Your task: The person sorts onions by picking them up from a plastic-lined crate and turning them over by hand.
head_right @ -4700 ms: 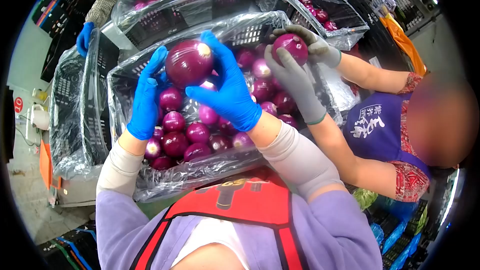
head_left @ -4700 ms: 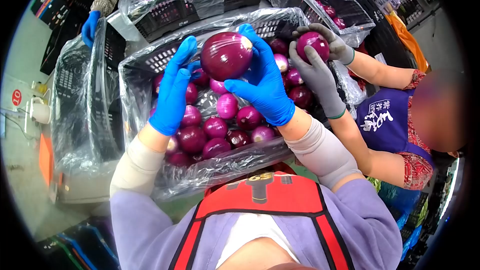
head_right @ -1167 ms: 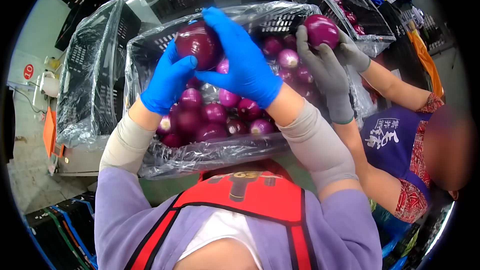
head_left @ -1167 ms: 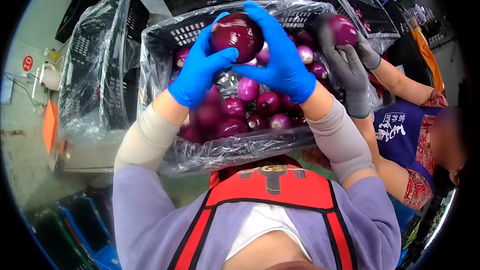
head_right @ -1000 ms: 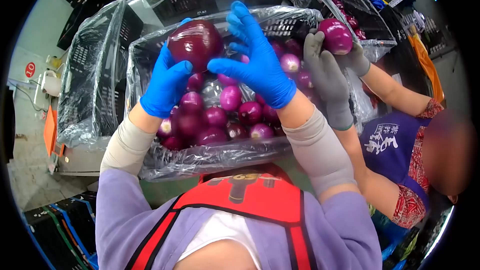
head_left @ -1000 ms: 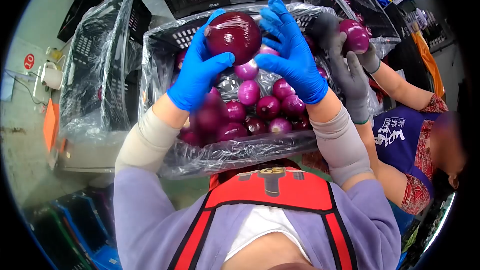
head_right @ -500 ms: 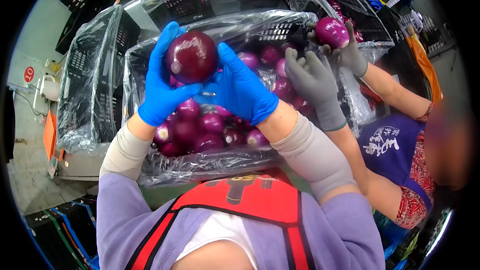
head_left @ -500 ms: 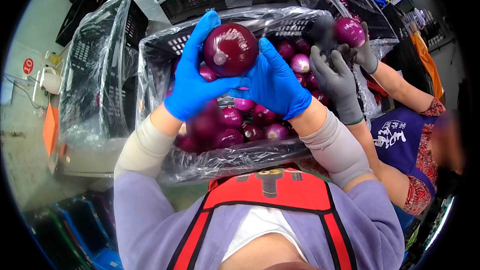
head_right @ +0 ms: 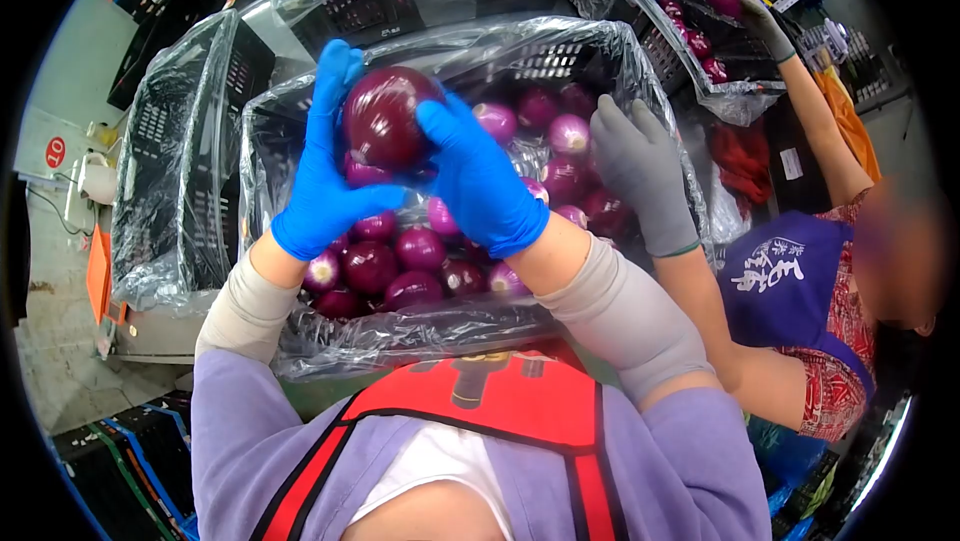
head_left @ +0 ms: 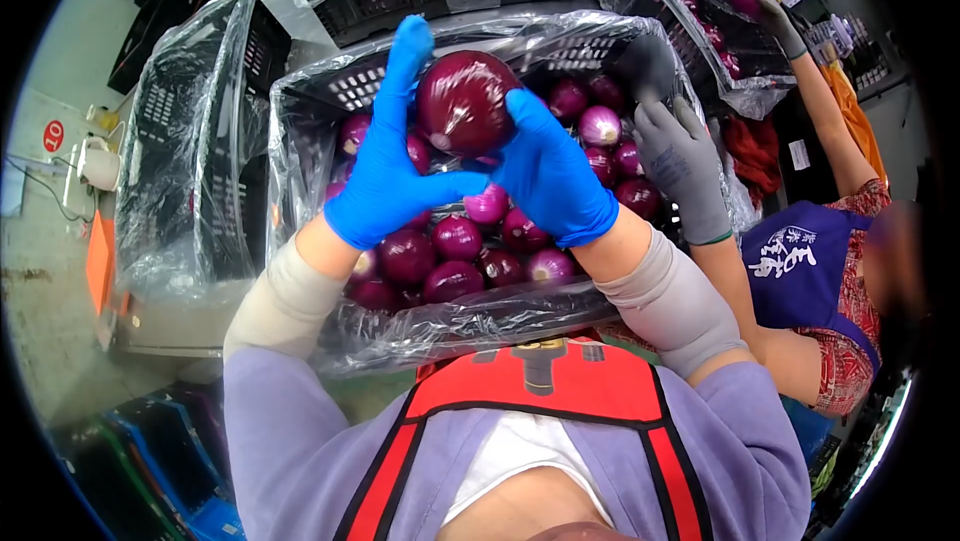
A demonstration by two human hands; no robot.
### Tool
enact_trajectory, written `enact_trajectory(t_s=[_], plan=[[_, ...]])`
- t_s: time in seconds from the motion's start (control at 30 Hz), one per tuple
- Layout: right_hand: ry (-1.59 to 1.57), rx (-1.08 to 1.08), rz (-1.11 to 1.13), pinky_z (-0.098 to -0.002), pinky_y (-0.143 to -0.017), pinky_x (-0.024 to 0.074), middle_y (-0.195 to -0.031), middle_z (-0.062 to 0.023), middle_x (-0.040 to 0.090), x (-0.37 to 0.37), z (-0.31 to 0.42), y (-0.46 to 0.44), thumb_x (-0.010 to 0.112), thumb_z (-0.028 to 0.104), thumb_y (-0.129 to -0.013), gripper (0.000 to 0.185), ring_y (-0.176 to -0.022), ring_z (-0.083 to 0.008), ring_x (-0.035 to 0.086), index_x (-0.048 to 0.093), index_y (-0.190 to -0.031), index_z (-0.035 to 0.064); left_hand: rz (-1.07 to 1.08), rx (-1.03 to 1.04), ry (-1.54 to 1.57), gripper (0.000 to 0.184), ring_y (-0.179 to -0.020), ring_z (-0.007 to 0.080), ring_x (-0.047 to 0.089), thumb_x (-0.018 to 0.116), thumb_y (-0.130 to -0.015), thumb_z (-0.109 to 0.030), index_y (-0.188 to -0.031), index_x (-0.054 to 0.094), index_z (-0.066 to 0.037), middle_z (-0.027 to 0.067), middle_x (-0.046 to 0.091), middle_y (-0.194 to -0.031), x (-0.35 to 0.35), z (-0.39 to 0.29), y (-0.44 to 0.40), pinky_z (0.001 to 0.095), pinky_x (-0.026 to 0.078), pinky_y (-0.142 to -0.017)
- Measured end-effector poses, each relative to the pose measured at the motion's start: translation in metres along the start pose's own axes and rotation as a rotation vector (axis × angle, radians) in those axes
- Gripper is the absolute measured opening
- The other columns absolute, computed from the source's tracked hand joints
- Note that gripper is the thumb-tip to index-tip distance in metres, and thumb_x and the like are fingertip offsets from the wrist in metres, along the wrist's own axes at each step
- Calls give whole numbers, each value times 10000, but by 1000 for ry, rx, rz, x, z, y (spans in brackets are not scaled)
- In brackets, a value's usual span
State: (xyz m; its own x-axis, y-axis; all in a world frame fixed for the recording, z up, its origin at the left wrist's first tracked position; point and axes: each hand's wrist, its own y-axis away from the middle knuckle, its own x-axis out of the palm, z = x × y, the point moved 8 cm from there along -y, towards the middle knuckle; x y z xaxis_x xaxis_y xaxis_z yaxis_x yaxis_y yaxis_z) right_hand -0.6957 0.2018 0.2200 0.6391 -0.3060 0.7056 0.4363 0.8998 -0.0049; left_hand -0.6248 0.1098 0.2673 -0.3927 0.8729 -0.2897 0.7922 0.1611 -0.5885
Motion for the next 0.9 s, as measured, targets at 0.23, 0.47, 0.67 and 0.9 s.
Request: enact_trajectory(t_s=[0.23,0.47,0.67,0.9], plan=[[547,-479,-65,-398,-1028,431,-1343,-123,421,11,43,13,746,63,-771,987,-1236,-249,476,96,-1513,101,38,-446,668,1256,-1363,290,356,797,-644,-581,-1531,1,-186,103,227,-1539,4,24,8,443,393,-1057],[1063,-888,-12,-408,-1068,378,-1481,-227,314,25,52,24,841,200,-645,991,-1307,-320,429,279,-1440,19,220,-636,1110,933,-1193,288,555,624,-799,-627,-1475,254,-103,164,450,-1401,31,37,27,445,508,-961],[1289,-952,66,-426,-1102,335,-1463,-203,329,39,47,28,850,102,-629,1008,-1361,-329,354,264,-1446,20,235,-695,1027,1086,-1294,346,448,591,-713,-754,-1483,229,-80,200,358,-1465,33,27,24,517,426,-1037],[1307,-999,48,-440,-1060,357,-1448,-204,393,44,47,30,835,182,-642,924,-1295,-374,426,356,-1415,15,191,-724,1063,1053,-1301,345,440,620,-721,-724,-1470,262,-76,181,372,-1460,28,24,26,527,429,-1032]])
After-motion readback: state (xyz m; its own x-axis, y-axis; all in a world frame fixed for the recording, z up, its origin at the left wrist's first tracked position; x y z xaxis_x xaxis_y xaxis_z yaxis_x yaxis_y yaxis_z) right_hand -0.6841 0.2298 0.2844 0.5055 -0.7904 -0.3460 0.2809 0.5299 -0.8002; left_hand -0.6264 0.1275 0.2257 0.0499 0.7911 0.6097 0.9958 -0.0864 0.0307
